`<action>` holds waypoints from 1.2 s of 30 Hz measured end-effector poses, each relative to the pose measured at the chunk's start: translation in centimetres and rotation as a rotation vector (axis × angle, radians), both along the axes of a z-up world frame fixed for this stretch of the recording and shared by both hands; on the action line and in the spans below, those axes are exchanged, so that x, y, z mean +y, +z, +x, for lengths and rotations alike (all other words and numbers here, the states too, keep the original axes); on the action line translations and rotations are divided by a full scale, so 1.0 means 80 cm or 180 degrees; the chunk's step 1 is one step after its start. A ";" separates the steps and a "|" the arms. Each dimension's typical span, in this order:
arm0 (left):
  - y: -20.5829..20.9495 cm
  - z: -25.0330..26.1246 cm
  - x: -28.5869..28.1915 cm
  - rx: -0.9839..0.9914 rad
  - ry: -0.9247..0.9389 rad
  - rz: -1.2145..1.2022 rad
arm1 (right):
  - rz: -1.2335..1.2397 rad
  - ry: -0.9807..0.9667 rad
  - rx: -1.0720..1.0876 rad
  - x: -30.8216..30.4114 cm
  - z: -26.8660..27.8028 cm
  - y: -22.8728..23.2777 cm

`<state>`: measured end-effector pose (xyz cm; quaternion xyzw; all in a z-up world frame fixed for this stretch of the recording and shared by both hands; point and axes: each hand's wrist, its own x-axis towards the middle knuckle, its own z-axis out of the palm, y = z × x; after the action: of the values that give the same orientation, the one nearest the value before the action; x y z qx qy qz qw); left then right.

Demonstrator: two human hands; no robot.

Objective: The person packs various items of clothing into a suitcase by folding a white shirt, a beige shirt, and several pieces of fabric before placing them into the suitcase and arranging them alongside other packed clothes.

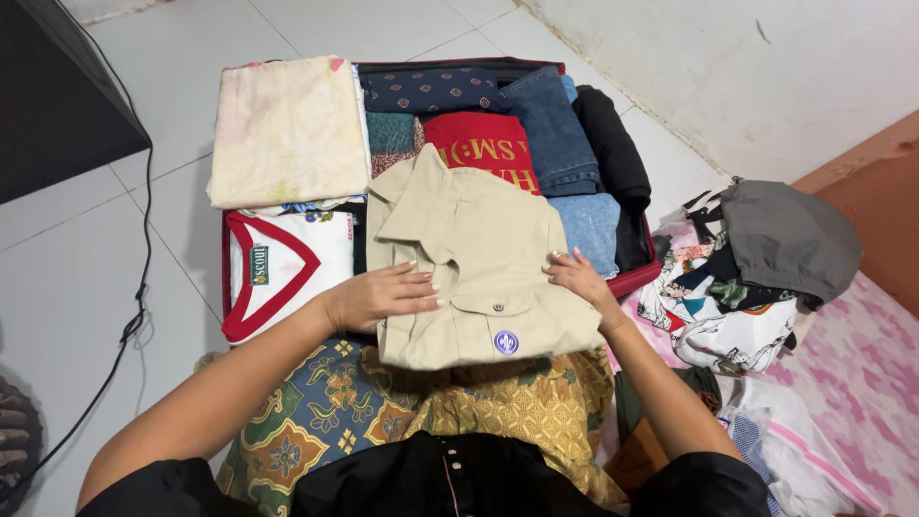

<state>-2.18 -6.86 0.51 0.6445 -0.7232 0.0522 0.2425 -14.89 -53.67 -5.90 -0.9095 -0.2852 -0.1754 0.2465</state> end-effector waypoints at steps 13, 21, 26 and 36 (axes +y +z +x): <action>-0.048 0.075 -0.072 0.2723 0.2893 -0.1994 | 0.1783 -0.2167 -0.0132 0.076 0.103 0.015; -0.078 0.106 -0.091 0.2039 0.3490 -0.1943 | 0.1194 -0.3249 0.0390 0.085 0.131 0.029; -0.123 0.138 -0.094 0.1738 0.3849 -0.1608 | 0.0773 -0.3344 0.0705 0.065 0.152 0.007; -0.002 0.067 -0.087 -0.0096 0.3304 -0.1257 | 0.0206 -0.3041 -0.1101 0.110 0.127 0.064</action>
<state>3.19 -13.79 0.33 0.8578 -0.2906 0.3086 0.2908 -4.76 -44.84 -0.81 -0.8879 0.1315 -0.4253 0.1159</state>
